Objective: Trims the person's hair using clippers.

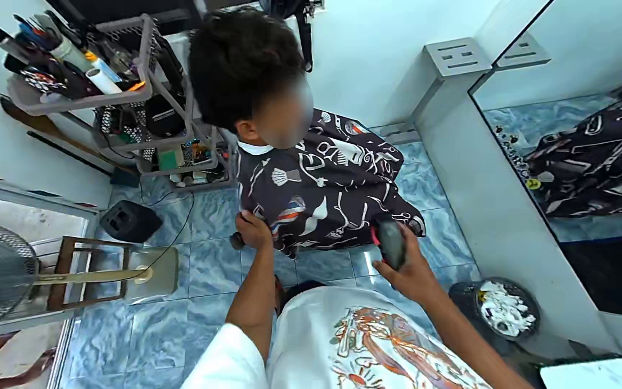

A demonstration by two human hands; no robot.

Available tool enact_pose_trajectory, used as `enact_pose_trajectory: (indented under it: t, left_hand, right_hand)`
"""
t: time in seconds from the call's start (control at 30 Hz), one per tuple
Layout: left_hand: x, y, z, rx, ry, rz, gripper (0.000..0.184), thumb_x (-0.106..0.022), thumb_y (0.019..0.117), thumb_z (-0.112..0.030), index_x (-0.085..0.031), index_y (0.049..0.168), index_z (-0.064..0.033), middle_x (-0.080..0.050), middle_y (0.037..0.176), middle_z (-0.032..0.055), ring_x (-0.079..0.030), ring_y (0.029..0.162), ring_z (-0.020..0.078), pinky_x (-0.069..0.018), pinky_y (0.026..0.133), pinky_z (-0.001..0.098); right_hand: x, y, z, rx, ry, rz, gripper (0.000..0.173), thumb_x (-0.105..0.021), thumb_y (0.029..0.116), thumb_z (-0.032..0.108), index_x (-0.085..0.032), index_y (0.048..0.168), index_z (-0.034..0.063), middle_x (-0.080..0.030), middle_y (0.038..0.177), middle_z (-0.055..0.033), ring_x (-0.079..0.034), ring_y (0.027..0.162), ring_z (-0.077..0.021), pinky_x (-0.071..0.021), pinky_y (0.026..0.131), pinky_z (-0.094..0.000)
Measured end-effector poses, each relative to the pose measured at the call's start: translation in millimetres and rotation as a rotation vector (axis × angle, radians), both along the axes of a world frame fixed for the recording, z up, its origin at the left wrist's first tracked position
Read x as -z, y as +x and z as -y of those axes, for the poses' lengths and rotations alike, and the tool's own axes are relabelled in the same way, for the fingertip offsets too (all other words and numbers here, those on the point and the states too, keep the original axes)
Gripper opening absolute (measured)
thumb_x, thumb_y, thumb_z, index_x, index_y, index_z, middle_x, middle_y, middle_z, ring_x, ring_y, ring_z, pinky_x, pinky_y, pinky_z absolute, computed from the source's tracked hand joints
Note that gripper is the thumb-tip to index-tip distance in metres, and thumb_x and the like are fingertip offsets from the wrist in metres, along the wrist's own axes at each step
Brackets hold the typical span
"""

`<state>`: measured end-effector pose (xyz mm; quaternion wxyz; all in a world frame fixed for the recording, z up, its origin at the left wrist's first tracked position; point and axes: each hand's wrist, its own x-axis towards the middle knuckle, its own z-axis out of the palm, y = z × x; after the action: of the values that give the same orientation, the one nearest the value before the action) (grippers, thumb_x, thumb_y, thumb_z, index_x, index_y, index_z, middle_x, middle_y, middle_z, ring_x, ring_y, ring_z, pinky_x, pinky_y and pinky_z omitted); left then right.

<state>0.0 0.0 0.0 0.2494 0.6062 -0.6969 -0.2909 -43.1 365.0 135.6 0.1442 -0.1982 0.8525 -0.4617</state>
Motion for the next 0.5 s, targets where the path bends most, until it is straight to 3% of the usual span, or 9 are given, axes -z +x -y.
enact_pose_trajectory:
  t: [0.07,0.13,0.2,0.3,0.37,0.43,0.5]
  left_hand:
    - [-4,24,7,0.144,-0.010,-0.255,0.058,-0.039,0.1098,-0.040,-0.042,0.147,0.0054,-0.050,0.144,0.0301,-0.053,0.133,0.0388,-0.0452,0.111,0.0513]
    - [-28,45,37,0.304,-0.080,-0.386,0.054,-0.050,0.1061,-0.032,-0.046,0.137,0.0126,-0.047,0.143,0.0345,-0.048,0.135,0.0411,-0.0415,0.114,0.0496]
    - [-69,56,76,0.477,-0.204,-0.418,0.049,-0.051,0.1049,-0.032,-0.054,0.125,0.0129,-0.042,0.149,0.0362,-0.041,0.142,0.0437,-0.0380,0.116,0.0522]
    - [-155,28,131,0.793,-0.530,-0.452,0.039,-0.052,0.1050,-0.034,-0.066,0.112,0.0019,-0.037,0.154,0.0330,-0.031,0.149,0.0450,-0.0317,0.121,0.0558]
    - [-220,-13,142,1.083,-0.736,-0.446,0.032,-0.056,0.1023,-0.034,-0.074,0.110,-0.0089,-0.033,0.160,0.0316,-0.018,0.153,0.0508,-0.0174,0.124,0.0655]
    - [-273,-58,142,1.379,-0.945,-0.268,0.031,-0.054,0.1016,-0.043,-0.076,0.117,-0.0279,-0.028,0.166,0.0239,-0.009,0.155,0.0530,-0.0042,0.120,0.0750]
    - [-306,-101,140,1.598,-1.110,-0.026,0.039,-0.043,0.1040,-0.052,-0.072,0.127,-0.0402,-0.023,0.170,0.0171,-0.005,0.155,0.0538,0.0018,0.116,0.0800]
  right_hand:
    - [-24,-6,60,-0.096,0.024,-0.126,0.094,-0.079,0.0816,0.022,-0.030,0.159,0.0039,-0.059,0.137,-0.0220,-0.066,0.114,-0.0275,-0.0571,0.096,-0.0470]
    - [-43,-6,111,-0.110,0.017,-0.186,0.090,-0.078,0.0837,0.024,-0.031,0.159,0.0084,-0.061,0.134,-0.0202,-0.067,0.111,-0.0279,-0.0575,0.094,-0.0486]
    - [-55,-1,145,-0.104,-0.010,-0.215,0.090,-0.079,0.0841,0.025,-0.031,0.160,0.0134,-0.062,0.133,-0.0170,-0.068,0.107,-0.0249,-0.0586,0.090,-0.0477]
    - [-59,8,179,-0.075,-0.074,-0.211,0.090,-0.079,0.0829,0.024,-0.032,0.160,0.0174,-0.063,0.133,-0.0133,-0.068,0.106,-0.0208,-0.0593,0.089,-0.0449]
    - [-58,19,191,-0.026,-0.127,-0.122,0.090,-0.080,0.0816,0.025,-0.033,0.159,0.0182,-0.062,0.133,-0.0120,-0.067,0.107,-0.0186,-0.0594,0.089,-0.0420]
    - [-52,32,197,0.031,-0.164,-0.040,0.090,-0.080,0.0803,0.026,-0.035,0.158,0.0185,-0.065,0.127,-0.0108,-0.068,0.102,-0.0165,-0.0600,0.085,-0.0388]
    - [-41,48,199,0.049,-0.177,0.012,0.090,-0.080,0.0801,0.026,-0.035,0.158,0.0164,-0.066,0.127,-0.0108,-0.068,0.102,-0.0160,-0.0604,0.086,-0.0379]
